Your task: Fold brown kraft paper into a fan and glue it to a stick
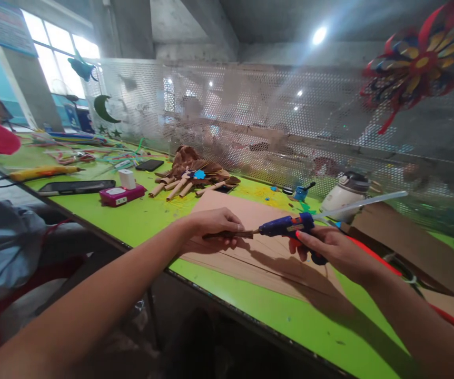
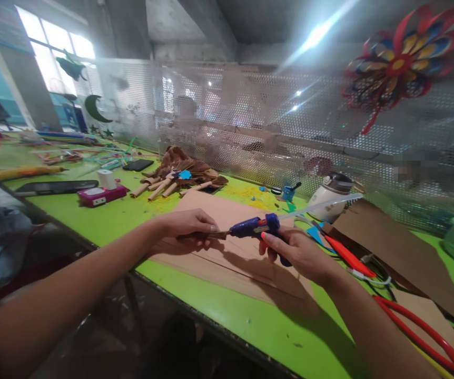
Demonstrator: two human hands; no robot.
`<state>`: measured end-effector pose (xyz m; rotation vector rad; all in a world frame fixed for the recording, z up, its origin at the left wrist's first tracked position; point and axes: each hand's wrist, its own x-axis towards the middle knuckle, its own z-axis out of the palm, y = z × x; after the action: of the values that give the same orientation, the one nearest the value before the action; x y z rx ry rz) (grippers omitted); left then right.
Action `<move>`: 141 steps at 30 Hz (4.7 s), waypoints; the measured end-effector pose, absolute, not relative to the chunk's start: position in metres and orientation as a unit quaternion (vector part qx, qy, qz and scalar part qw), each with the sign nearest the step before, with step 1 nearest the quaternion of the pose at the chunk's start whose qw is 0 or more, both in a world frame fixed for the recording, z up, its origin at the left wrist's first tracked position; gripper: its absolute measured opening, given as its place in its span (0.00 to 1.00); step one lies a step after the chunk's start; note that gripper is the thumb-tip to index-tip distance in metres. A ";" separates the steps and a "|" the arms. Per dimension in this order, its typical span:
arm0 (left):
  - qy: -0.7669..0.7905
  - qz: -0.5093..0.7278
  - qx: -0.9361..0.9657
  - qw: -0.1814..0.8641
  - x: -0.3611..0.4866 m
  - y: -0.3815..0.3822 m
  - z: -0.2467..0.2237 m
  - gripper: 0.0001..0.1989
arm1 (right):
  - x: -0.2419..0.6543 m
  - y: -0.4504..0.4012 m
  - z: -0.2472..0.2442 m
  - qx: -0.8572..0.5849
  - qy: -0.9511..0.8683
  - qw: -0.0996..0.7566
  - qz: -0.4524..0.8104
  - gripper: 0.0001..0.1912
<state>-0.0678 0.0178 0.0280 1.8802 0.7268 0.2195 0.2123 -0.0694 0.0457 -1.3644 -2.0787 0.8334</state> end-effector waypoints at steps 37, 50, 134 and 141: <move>0.289 0.115 0.786 0.534 -0.071 0.019 0.030 0.16 | 0.209 -0.069 0.042 -0.495 -0.740 0.323 0.322 0.20; 0.278 0.130 0.799 0.517 -0.072 0.018 0.034 0.15 | 0.208 -0.070 0.043 -0.491 -0.734 0.323 0.341 0.20; 0.274 0.131 0.779 0.548 -0.070 0.019 0.030 0.15 | 0.202 -0.071 0.044 -0.500 -0.709 0.335 0.369 0.22; 0.259 0.140 0.789 0.539 -0.070 0.020 0.030 0.14 | 0.199 -0.072 0.044 -0.490 -0.726 0.323 0.358 0.21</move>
<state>-0.0704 0.0200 0.0298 1.8759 0.6164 0.3325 0.1992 -0.0722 0.0443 -1.2868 -1.9044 0.9389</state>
